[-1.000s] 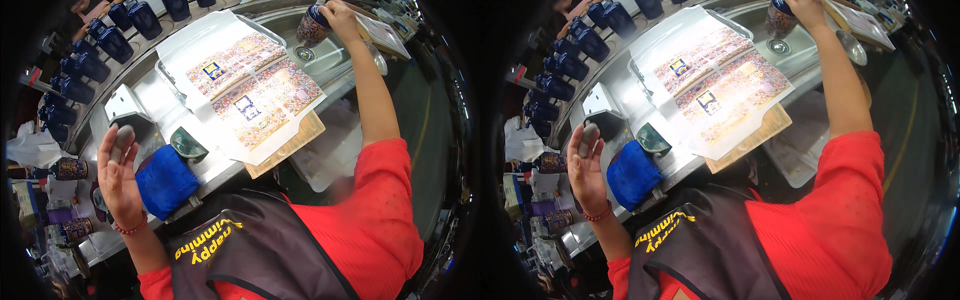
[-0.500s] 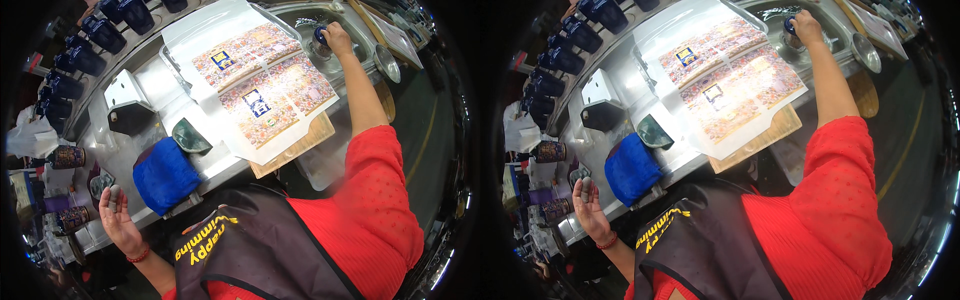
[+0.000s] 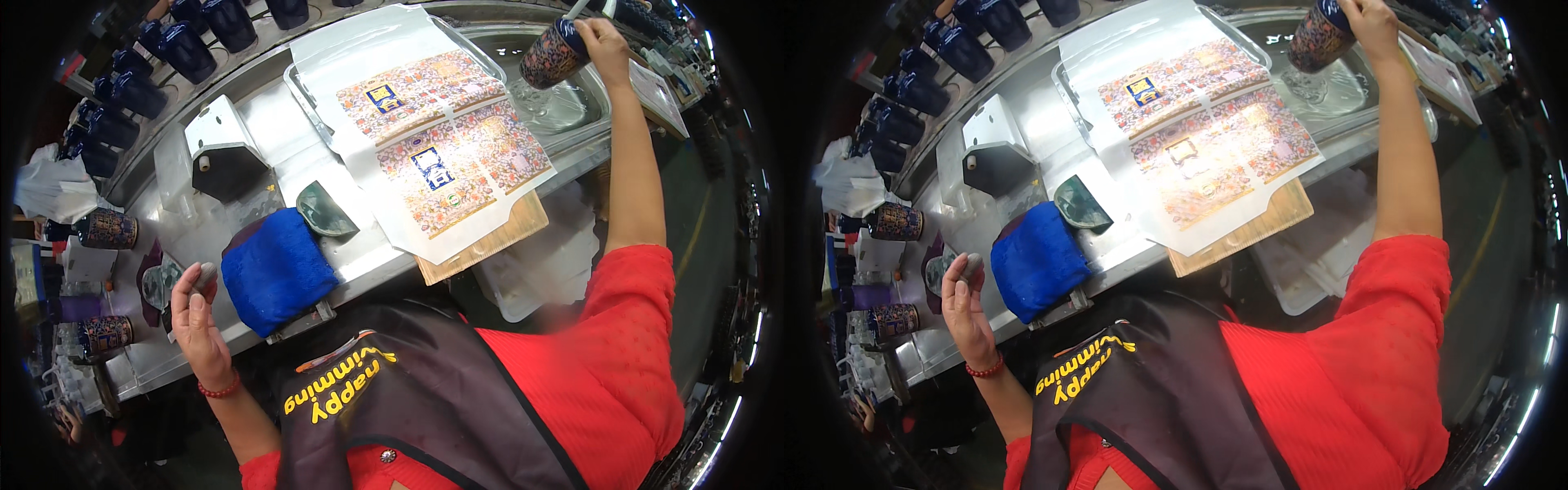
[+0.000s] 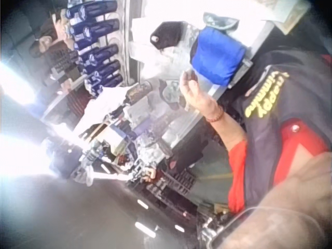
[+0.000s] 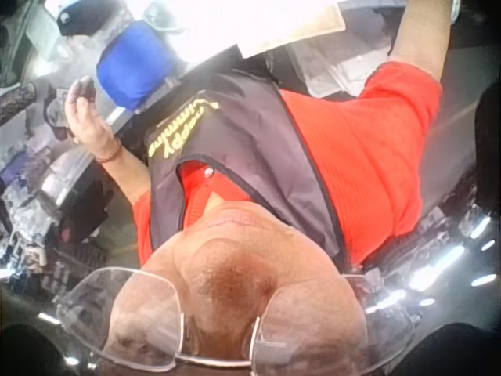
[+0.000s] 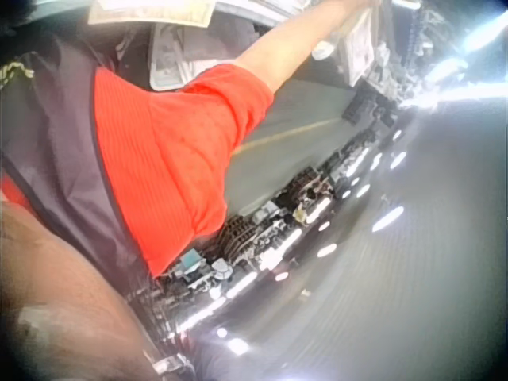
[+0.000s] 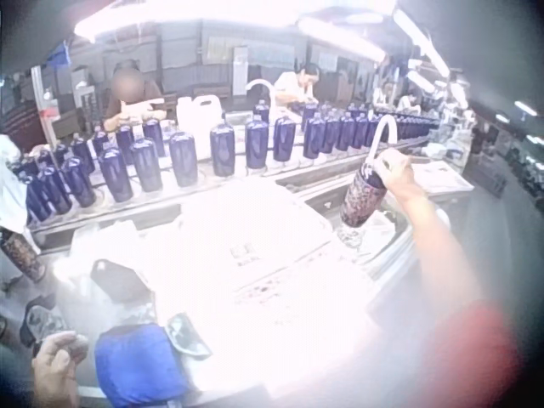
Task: The person picks up a decorated ceramic jar from a batch on the floor, places it on a blue cloth on a metal table, and rubs its surface with a green abrasive pad. The person rotates the jar to treat different sides and continues polishing the same jar throughout the clip.
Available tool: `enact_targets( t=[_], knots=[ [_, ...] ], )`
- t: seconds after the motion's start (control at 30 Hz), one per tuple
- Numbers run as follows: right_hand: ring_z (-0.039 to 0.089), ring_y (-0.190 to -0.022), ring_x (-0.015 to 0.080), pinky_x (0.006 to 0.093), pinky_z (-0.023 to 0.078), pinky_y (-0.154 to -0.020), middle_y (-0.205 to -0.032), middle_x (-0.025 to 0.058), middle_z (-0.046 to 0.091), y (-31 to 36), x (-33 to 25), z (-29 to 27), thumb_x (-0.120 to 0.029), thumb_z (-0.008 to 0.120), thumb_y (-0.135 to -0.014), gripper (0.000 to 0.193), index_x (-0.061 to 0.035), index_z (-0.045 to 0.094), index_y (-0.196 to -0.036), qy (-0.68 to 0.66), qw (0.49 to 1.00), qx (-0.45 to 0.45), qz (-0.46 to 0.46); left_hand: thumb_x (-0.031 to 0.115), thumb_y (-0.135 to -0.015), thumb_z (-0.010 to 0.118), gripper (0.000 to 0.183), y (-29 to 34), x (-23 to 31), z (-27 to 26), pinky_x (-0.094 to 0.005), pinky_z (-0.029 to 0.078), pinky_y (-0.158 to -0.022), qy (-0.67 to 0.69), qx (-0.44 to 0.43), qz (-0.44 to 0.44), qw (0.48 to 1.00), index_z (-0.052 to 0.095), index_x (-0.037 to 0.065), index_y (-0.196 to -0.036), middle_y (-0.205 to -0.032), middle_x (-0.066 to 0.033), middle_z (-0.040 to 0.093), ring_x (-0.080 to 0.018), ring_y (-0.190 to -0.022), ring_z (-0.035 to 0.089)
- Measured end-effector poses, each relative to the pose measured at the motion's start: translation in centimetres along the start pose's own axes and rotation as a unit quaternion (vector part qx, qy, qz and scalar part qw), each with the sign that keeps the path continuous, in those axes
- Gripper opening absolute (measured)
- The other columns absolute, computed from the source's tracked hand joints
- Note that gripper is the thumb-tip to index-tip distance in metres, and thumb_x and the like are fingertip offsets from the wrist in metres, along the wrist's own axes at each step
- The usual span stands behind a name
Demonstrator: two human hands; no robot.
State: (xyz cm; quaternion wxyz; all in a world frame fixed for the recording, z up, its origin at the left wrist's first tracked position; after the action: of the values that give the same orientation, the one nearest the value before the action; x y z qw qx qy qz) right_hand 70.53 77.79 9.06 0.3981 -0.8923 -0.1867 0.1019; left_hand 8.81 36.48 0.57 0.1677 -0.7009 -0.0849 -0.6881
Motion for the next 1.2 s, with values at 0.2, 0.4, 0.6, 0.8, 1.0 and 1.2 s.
enact_targets(
  t=[0.2, 0.4, 0.6, 0.8, 1.0, 1.2],
  knots=[
    [0.063, -0.077, 0.011, 0.0277, 0.05, -0.071, -0.083, 0.0029, 0.07, -8.3, -14.6, -8.0, -0.013, 0.067, -0.094, 0.013, -0.0022, 0.071, -0.088, -0.226, 0.973, -0.036, -0.032, 0.008, -0.093, 0.067, 0.045, -1.8, 1.2, 3.8, -0.0354, 0.046, -0.104, -0.211, -0.086, 0.122, 0.966, 0.057, -0.004, -0.135, -0.127, -0.0172, 0.066, -0.0249, -0.121, 0.061],
    [0.067, -0.074, 0.0096, 0.0239, 0.055, -0.068, -0.086, 0.0035, 0.072, -8.6, -30.8, -2.8, -0.018, 0.069, -0.099, 0.017, -0.0009, 0.071, -0.096, -0.653, 0.725, -0.218, 0.019, 0.015, -0.08, 0.082, 0.077, -2.5, 1.5, 6.5, -0.0459, 0.043, -0.105, -0.391, -0.09, 0.363, 0.841, 0.046, 0.006, -0.148, -0.133, -0.0191, 0.061, -0.04, -0.118, 0.057],
    [0.067, -0.081, 0.0093, 0.0253, 0.054, -0.076, -0.091, 0.0036, 0.073, -2.9, -44.4, 7.6, -0.029, 0.072, -0.096, 0.028, -0.002, 0.073, -0.102, -0.729, 0.57, -0.376, 0.038, 0.023, -0.07, 0.089, 0.101, -1.9, 0.0, 3.5, -0.0529, 0.039, -0.107, -0.395, -0.033, 0.377, 0.837, 0.034, 0.011, -0.155, -0.131, -0.016, 0.062, -0.0368, -0.117, 0.059],
    [0.062, -0.082, 0.0078, 0.0252, 0.049, -0.073, -0.092, 0.0029, 0.069, 3.8, -51.3, 8.9, -0.04, 0.066, -0.1, 0.04, -0.0007, 0.068, -0.109, -0.713, 0.556, -0.412, 0.109, 0.035, -0.068, 0.093, 0.108, 1.1, -1.8, 2.5, -0.0553, 0.039, -0.107, -0.423, -0.006, 0.33, 0.844, 0.033, 0.002, -0.152, -0.127, -0.0175, 0.063, -0.0351, -0.109, 0.066],
    [0.057, -0.088, 0.0123, 0.0284, 0.048, -0.081, -0.096, 0.0045, 0.065, 5.5, -51.8, 8.9, -0.045, 0.05, -0.107, 0.049, 0.0008, 0.064, -0.112, -0.69, 0.594, -0.374, 0.178, 0.041, -0.07, 0.091, 0.108, 1.7, -2.6, 2.8, -0.0582, 0.031, -0.112, -0.417, 0.01, 0.281, 0.864, 0.033, 0.0, -0.151, -0.129, -0.0177, 0.064, -0.033, -0.111, 0.066],
    [0.058, -0.097, 0.0155, 0.0308, 0.049, -0.086, -0.105, 0.0073, 0.064, 5.4, -50.9, 9.6, -0.049, 0.048, -0.107, 0.053, 0.0007, 0.062, -0.12, -0.665, 0.613, -0.412, 0.108, 0.049, -0.071, 0.089, 0.108, 1.8, -2.3, 3.0, -0.0595, 0.029, -0.112, -0.418, 0.007, 0.277, 0.865, 0.035, 0.0, -0.15, -0.127, -0.0162, 0.064, -0.0317, -0.11, 0.066]
  ],
)
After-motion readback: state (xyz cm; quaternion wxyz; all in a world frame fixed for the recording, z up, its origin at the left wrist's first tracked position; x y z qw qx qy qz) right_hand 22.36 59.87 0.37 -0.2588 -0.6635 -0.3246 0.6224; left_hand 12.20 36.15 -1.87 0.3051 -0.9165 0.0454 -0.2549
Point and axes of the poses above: each hand's wrist, its own y-axis away from the middle knuckle, its own z-axis out of the palm, x = y × z, the point moved 1 cm from there along -y, towards the middle knuckle
